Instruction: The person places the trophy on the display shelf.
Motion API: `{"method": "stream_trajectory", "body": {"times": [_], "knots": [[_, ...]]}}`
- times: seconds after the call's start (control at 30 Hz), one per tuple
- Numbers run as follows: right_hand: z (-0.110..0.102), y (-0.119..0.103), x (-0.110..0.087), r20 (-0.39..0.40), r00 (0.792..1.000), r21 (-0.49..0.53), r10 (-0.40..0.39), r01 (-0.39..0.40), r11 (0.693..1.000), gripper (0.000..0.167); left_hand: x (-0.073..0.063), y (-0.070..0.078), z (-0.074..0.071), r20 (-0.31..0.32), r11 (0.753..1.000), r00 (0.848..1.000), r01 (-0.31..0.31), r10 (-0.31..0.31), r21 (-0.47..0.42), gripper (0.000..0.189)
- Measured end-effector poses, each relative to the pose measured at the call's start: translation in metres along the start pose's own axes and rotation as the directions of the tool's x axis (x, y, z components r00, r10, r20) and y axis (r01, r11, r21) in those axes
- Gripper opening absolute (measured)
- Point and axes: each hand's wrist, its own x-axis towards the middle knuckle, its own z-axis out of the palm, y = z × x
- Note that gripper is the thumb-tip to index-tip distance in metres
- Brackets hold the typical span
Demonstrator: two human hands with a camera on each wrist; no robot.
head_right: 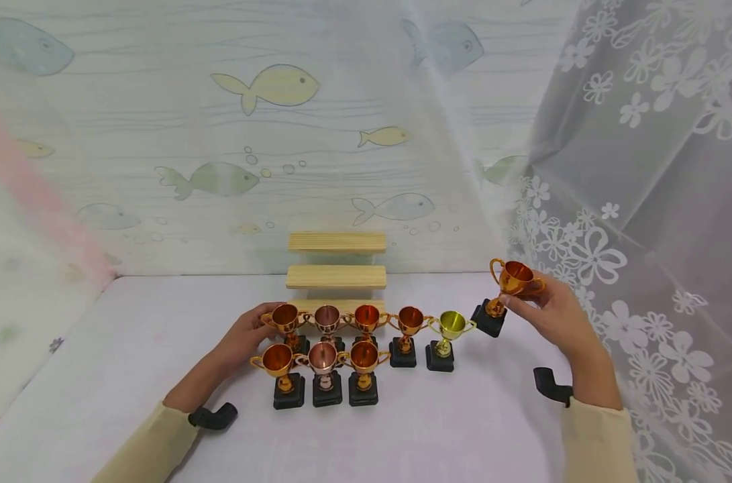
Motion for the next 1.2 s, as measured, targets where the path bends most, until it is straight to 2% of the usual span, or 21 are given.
{"method": "stream_trajectory", "body": {"times": [0.3,0.7,1.03,1.2], "knots": [[-0.009,-0.015,0.023,0.025,1.0,-0.02,0.016,-0.015,1.0,0.031,-0.001,0.002,0.0,0.008,1.0,1.0,-0.004,0.004,-0.003,0.048],[-0.014,-0.057,0.069,0.165,0.985,-0.035,-0.041,0.047,0.998,0.03,-0.002,0.002,0.0,0.004,1.0,1.0,-0.009,0.009,-0.009,0.048],[0.003,-0.093,0.104,0.211,0.977,-0.015,0.019,-0.016,1.0,0.039,-0.001,-0.003,0.0,0.01,0.999,0.999,-0.038,0.038,0.014,0.048],[0.016,-0.111,0.119,0.243,0.97,0.014,-0.02,0.017,1.0,0.039,0.001,-0.004,-0.001,0.016,0.999,0.999,-0.046,0.046,0.022,0.048]]}}
